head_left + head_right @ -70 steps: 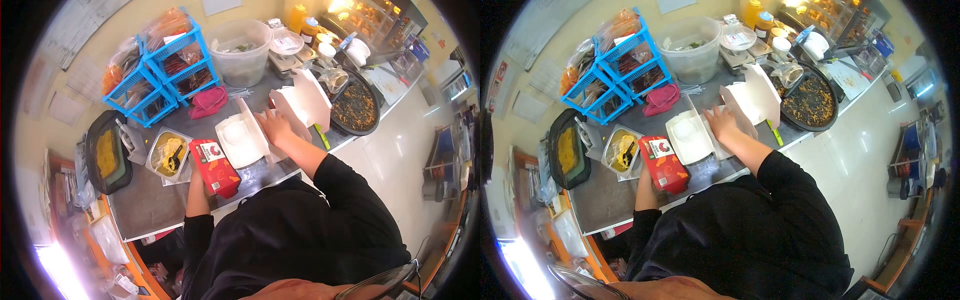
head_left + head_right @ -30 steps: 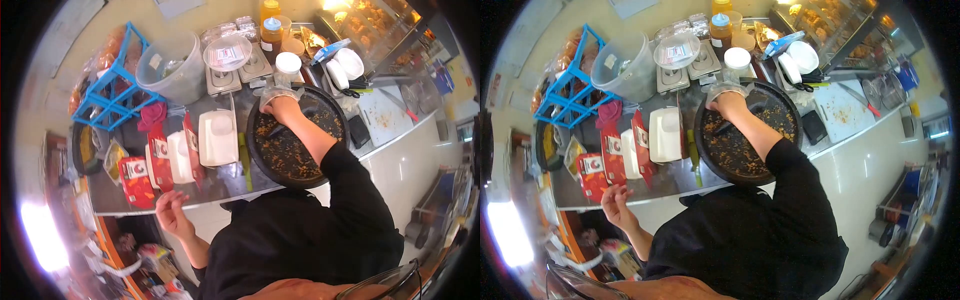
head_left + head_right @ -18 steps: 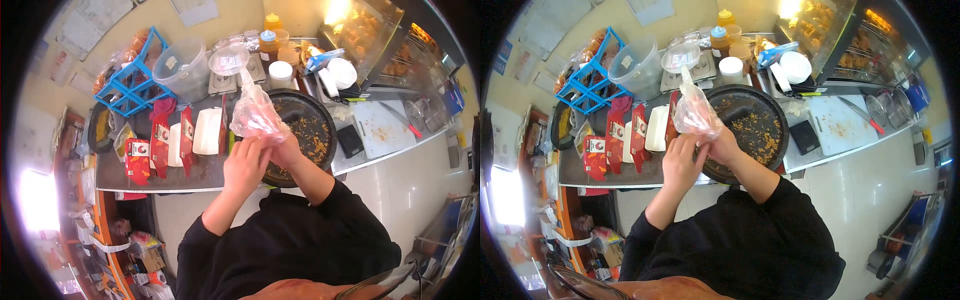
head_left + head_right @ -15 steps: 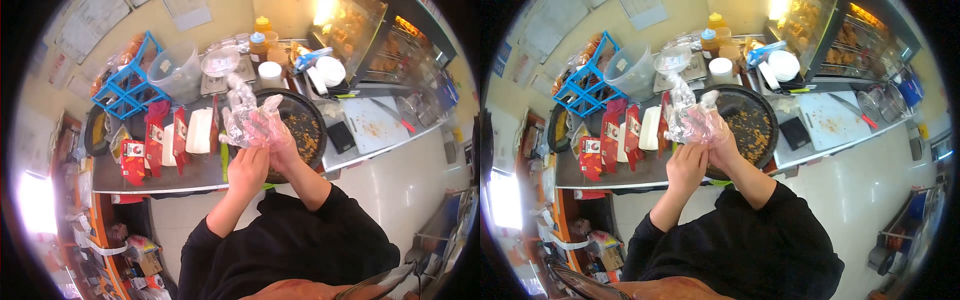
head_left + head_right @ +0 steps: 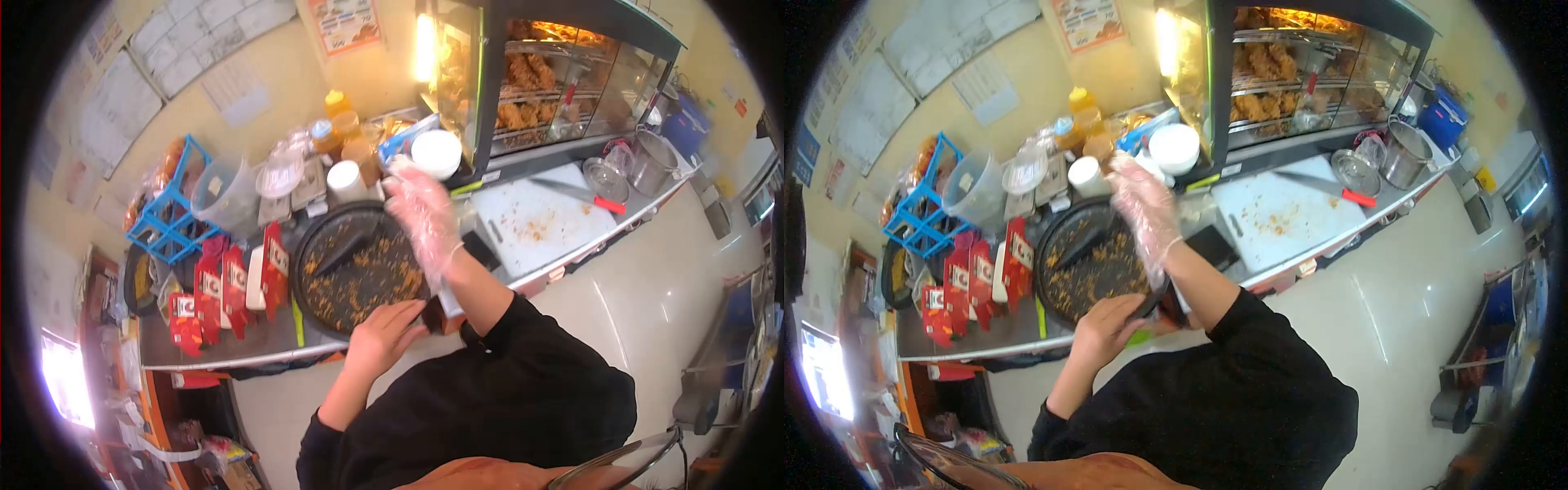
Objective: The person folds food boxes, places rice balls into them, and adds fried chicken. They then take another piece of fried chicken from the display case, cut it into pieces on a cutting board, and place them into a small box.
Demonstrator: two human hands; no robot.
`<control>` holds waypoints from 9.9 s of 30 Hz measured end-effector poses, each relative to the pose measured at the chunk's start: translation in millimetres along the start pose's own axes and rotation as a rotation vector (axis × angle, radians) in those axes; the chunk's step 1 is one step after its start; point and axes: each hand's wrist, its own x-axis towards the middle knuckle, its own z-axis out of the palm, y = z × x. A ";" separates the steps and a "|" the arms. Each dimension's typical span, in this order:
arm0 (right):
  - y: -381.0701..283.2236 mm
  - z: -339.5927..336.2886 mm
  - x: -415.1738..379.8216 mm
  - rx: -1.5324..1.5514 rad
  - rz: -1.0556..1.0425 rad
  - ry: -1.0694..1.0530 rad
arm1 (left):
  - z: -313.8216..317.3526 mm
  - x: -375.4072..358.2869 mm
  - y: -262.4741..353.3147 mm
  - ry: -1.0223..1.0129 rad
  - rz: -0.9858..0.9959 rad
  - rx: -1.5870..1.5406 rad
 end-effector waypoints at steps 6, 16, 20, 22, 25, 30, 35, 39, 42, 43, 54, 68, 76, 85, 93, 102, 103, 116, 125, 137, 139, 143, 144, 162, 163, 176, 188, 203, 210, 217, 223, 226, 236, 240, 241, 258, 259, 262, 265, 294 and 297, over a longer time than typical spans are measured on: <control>-116.7 -235.3 159.5 -0.833 -0.800 0.624 | 42.1 -19.1 -46.5 0.267 -0.498 -0.279; -206.9 -244.7 281.5 -2.408 -0.049 0.408 | 86.9 59.1 -6.4 0.471 -0.664 -0.300; -209.9 -272.8 316.0 -2.407 0.179 0.434 | 95.7 69.9 -3.5 0.424 -0.680 -0.303; -210.9 -274.9 323.5 -2.415 0.215 0.408 | 98.7 70.8 -1.9 0.397 -0.687 -0.279; -206.7 -274.4 314.5 -2.265 0.121 0.453 | 103.2 65.9 -3.9 0.441 -0.697 -0.281; -197.7 -275.4 302.0 -2.273 -0.156 0.524 | 104.1 65.5 2.6 0.488 -0.723 -0.309; -189.6 -275.4 266.9 -1.824 -0.537 0.491 | 97.9 54.6 -5.5 0.494 -0.739 -0.286; -164.2 -295.1 230.2 -1.291 -0.873 0.393 | 97.1 57.2 -11.8 0.512 -0.754 -0.308; -163.3 -272.8 190.4 -0.354 -0.571 0.210 | 91.5 53.6 -18.7 0.505 -0.748 -0.334; -166.6 -257.6 177.2 0.036 -0.349 0.132 | 88.9 50.2 -21.0 0.498 -0.750 -0.345; -71.7 -65.4 100.6 0.229 0.134 -0.315 | 12.5 -25.4 -45.3 0.600 -0.675 -0.237; 264.6 261.0 84.7 -1.119 0.564 -1.129 | -156.6 -317.4 -67.2 1.058 -0.974 -0.062; 340.6 275.3 62.9 -1.922 0.423 -1.386 | -204.0 -381.2 -88.3 1.144 -1.110 -0.116; 310.4 235.5 89.2 -0.675 0.591 -0.642 | -214.3 -377.6 -120.5 1.107 -1.043 -0.197; 208.3 226.0 84.9 -0.157 0.642 -0.372 | -210.2 -361.5 -137.4 1.024 -0.948 -0.245; 28.3 47.9 75.8 -0.256 0.048 0.231 | -164.4 -268.6 -152.7 0.824 -0.868 -0.383; 5.7 28.7 72.1 -0.285 -0.088 0.327 | -156.2 -254.9 -153.7 0.782 -0.842 -0.383; -126.5 -207.4 107.7 -0.888 -0.059 -0.016 | -9.2 -55.8 -92.7 0.583 -0.696 -0.359; 79.0 -101.2 0.5 -0.867 0.510 -0.635 | 4.9 -1.8 -30.0 0.525 -0.788 -0.260; -149.8 -245.3 259.9 -1.627 -0.459 0.418 | 18.5 30.3 -30.4 0.440 -0.782 -0.217; -169.8 -240.8 307.0 -1.855 -0.186 0.285 | 16.7 38.4 -30.3 0.420 -0.770 -0.221; -140.8 -261.4 387.2 -2.093 -0.151 0.036 | 11.3 45.2 -30.7 0.432 -0.767 -0.193; -132.9 -266.1 400.9 -2.083 -0.162 0.042 | 11.0 45.1 -31.1 0.443 -0.752 -0.197; -101.3 -152.7 169.3 0.554 -0.030 -0.376 | 2.5 -6.7 -73.8 0.558 -0.751 -0.352; -85.0 -129.5 162.2 0.586 0.035 -0.423 | 1.9 -13.1 -76.7 0.553 -0.750 -0.375; 209.9 232.9 84.6 -0.567 0.344 -1.064 | -120.8 -217.5 -88.7 0.718 -0.888 -0.236; 295.8 355.7 104.7 -2.006 0.072 -1.340 | -187.5 -352.4 -130.6 1.005 -1.032 -0.261; 374.9 380.0 40.9 -1.592 -0.043 -1.791 | -196.6 -363.0 -131.1 0.984 -1.010 -0.221; 136.9 211.4 82.9 -1.053 -0.848 -0.703 | -165.7 -306.3 -121.3 0.936 -0.961 -0.205; -54.5 -91.4 141.4 -0.320 -0.854 0.219 | -118.8 -184.9 -109.5 0.825 -0.825 -0.143; -128.4 -242.4 204.5 -1.336 -0.836 0.560 | -60.2 -99.6 -88.4 0.702 -0.741 -0.178; -157.8 -203.6 234.4 -1.666 -0.305 0.395 | -40.6 -74.6 -73.0 0.679 -0.764 -0.156; -149.4 -198.9 295.5 -2.046 0.046 -0.142 | -40.2 -46.3 -37.4 0.627 -0.824 0.018; -152.1 -227.1 313.4 -1.611 -0.066 0.084 | -40.5 -35.1 -29.3 0.623 -0.828 0.062; -157.3 -234.3 313.0 -1.484 -0.052 0.009 | -38.4 -33.7 -27.9 0.623 -0.828 0.069; -155.8 -245.2 252.4 -0.679 -0.165 0.146 | -30.7 -31.3 -39.6 0.567 -0.819 0.018; -155.5 -250.1 240.6 -0.205 -0.179 0.173 | -30.1 -35.8 -42.2 0.572 -0.829 0.007; -152.9 -251.1 191.0 0.424 -0.030 -0.175 | -30.3 -43.1 -49.5 0.581 -0.849 -0.010; -135.9 -206.8 143.6 0.496 0.101 -0.096 | -33.5 -41.1 -53.9 0.604 -0.843 -0.055; -185.3 -273.1 204.5 -1.858 -0.788 1.200 | -70.4 -130.2 -41.2 0.789 -0.916 -0.013; -214.0 -351.1 251.6 -1.750 -0.451 0.875 | -60.9 -126.8 -41.8 0.786 -0.941 -0.010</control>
